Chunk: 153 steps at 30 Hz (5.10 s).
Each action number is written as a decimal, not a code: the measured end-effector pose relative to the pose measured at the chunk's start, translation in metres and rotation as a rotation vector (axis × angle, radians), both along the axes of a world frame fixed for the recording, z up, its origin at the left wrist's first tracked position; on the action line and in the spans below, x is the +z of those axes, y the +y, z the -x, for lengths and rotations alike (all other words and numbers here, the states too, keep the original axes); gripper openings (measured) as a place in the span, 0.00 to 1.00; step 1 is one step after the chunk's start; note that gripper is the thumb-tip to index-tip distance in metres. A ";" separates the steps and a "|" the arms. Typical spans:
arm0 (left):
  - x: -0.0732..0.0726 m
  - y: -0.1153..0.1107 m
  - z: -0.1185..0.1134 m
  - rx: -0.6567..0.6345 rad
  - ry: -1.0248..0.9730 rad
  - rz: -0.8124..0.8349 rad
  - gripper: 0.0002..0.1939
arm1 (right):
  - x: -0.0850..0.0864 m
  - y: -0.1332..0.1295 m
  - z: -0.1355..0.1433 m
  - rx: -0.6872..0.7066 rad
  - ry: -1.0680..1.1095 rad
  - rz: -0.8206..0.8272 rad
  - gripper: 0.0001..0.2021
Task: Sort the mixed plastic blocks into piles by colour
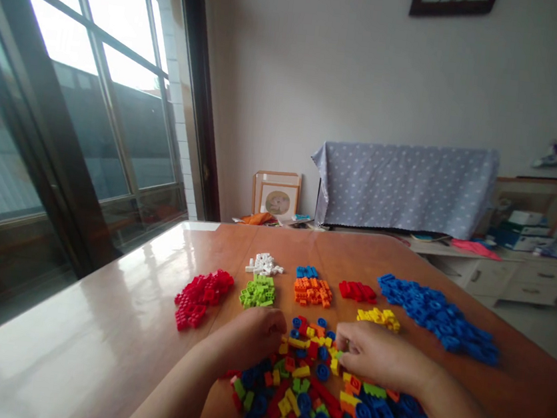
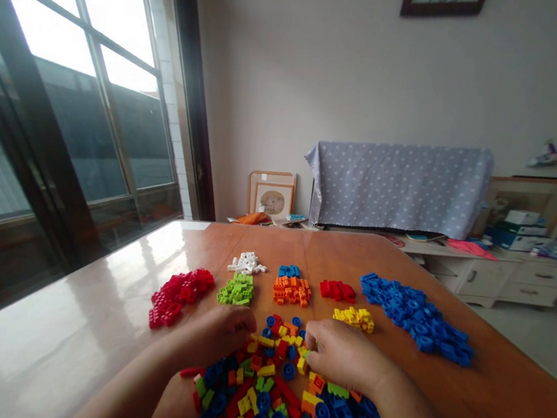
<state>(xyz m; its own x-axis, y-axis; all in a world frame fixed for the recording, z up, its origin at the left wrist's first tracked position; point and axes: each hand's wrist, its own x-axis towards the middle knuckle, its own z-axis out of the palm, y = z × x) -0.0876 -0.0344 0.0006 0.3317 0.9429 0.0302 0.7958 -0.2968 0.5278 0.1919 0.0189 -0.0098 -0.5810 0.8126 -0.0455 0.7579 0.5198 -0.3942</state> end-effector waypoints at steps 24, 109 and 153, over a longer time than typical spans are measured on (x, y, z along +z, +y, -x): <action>0.001 0.004 -0.014 0.087 -0.101 -0.173 0.08 | -0.003 -0.005 0.031 0.036 0.523 0.302 0.15; -0.014 0.002 -0.036 -0.063 -0.345 -0.318 0.11 | -0.005 -0.004 0.043 0.055 0.787 0.577 0.21; -0.005 -0.006 -0.038 -0.033 -0.149 -0.416 0.11 | -0.007 -0.012 0.049 0.014 1.015 0.715 0.21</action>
